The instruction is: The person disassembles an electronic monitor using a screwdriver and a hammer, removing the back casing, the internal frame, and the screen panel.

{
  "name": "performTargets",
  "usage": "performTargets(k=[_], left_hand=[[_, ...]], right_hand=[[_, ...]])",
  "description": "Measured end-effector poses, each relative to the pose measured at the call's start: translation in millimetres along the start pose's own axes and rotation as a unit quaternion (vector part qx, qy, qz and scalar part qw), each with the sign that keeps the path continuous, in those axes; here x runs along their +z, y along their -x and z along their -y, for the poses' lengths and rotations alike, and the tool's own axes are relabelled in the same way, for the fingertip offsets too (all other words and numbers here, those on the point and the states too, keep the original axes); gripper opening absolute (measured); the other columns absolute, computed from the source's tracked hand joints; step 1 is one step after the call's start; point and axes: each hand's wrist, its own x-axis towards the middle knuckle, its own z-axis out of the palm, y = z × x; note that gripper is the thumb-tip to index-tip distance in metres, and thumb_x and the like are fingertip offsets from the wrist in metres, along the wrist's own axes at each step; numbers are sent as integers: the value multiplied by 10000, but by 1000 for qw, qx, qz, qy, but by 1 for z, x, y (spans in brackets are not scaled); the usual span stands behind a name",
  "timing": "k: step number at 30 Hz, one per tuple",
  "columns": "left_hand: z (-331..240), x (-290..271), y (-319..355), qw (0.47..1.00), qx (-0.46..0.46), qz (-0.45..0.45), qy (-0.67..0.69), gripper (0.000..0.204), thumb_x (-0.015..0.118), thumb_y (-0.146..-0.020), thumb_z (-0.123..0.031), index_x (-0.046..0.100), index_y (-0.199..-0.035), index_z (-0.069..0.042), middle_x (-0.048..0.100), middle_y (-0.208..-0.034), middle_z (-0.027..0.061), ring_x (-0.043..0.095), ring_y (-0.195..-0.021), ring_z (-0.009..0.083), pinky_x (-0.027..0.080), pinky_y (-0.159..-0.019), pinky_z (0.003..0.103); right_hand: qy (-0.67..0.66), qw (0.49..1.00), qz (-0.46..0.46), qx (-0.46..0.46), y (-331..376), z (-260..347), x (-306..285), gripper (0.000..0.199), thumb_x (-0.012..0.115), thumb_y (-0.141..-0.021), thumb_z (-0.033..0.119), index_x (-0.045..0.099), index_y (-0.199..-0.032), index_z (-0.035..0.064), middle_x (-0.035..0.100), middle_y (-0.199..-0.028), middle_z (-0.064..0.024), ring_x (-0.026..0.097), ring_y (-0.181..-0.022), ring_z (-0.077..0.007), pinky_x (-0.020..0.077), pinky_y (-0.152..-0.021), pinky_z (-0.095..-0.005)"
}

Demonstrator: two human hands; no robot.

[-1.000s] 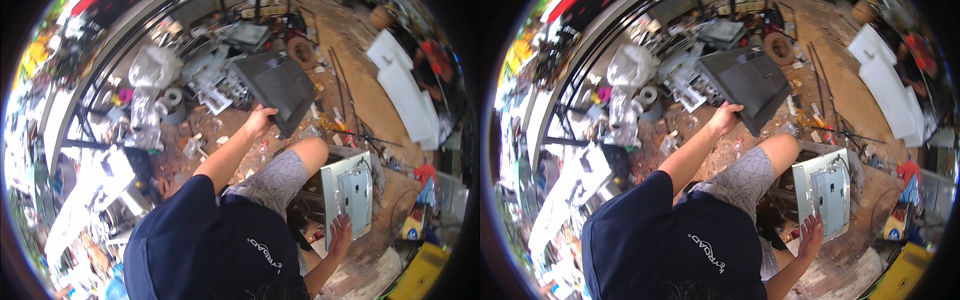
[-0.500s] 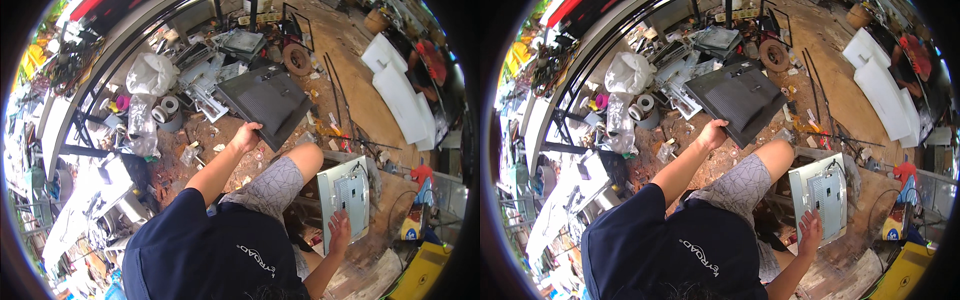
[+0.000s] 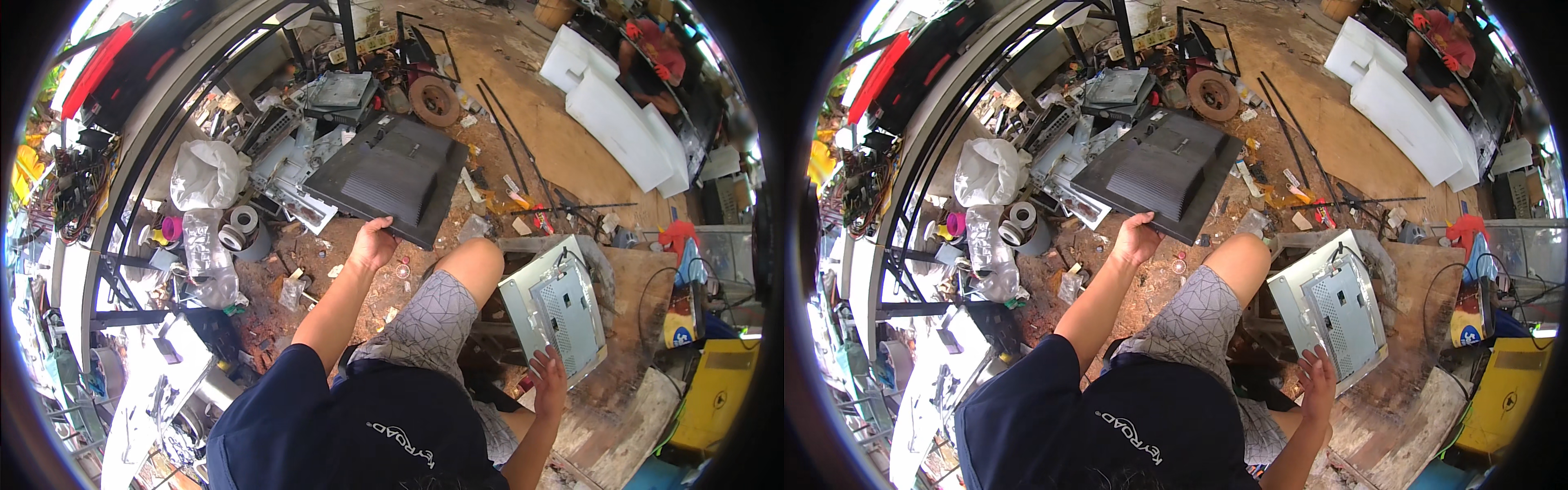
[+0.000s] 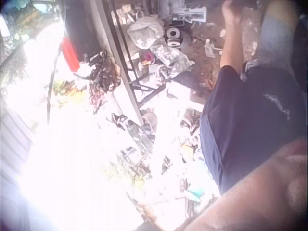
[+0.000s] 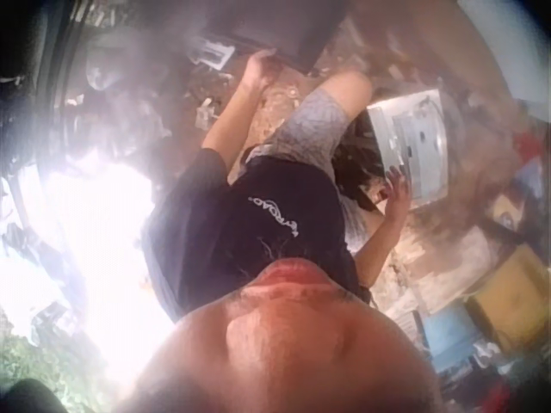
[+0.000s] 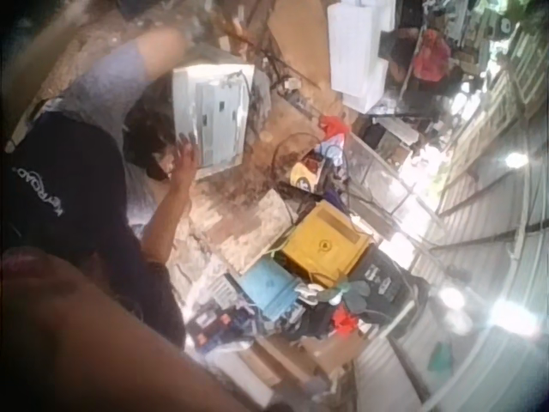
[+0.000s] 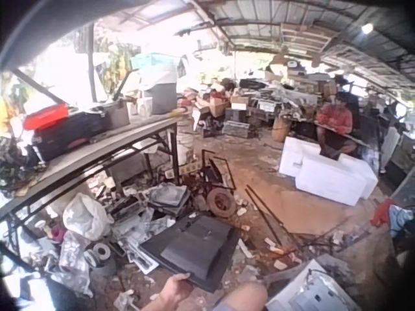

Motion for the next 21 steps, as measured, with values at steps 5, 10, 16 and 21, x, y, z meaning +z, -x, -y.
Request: performTargets(k=[5,10,16,21], left_hand=[[-21,11,-9,1000,31,-5,1,337,655,-826,-92,579,-1151,-49,646,-1135,73,597,-1017,218,457,-849,359],[-51,22,-28,995,85,39,18,334,629,-852,-74,570,-1181,-77,645,-1139,60,594,-1031,227,472,-830,371],[-45,19,-28,994,107,12,-3,369,618,-850,-60,556,-1212,-96,619,-1189,50,567,-1088,222,452,-868,379],[-37,13,-19,997,77,2,-21,380,626,-836,-68,557,-1209,-95,621,-1187,49,570,-1079,219,442,-881,375]], right_hand=[[-6,1000,0,-3,2,0,6,640,610,-967,439,459,-1443,39,602,-1293,-154,595,-1109,-233,483,-915,-381],[-22,1000,-10,6,3,-5,5,629,620,-973,407,461,-1437,14,598,-1295,-173,607,-1114,-230,496,-910,-350],[-56,998,-2,17,1,-14,7,616,648,-964,371,473,-1424,-1,618,-1269,-165,632,-1061,-188,521,-883,-304],[-58,998,-3,25,1,-16,10,628,658,-959,371,469,-1426,-4,624,-1261,-159,633,-1054,-182,526,-891,-308]])
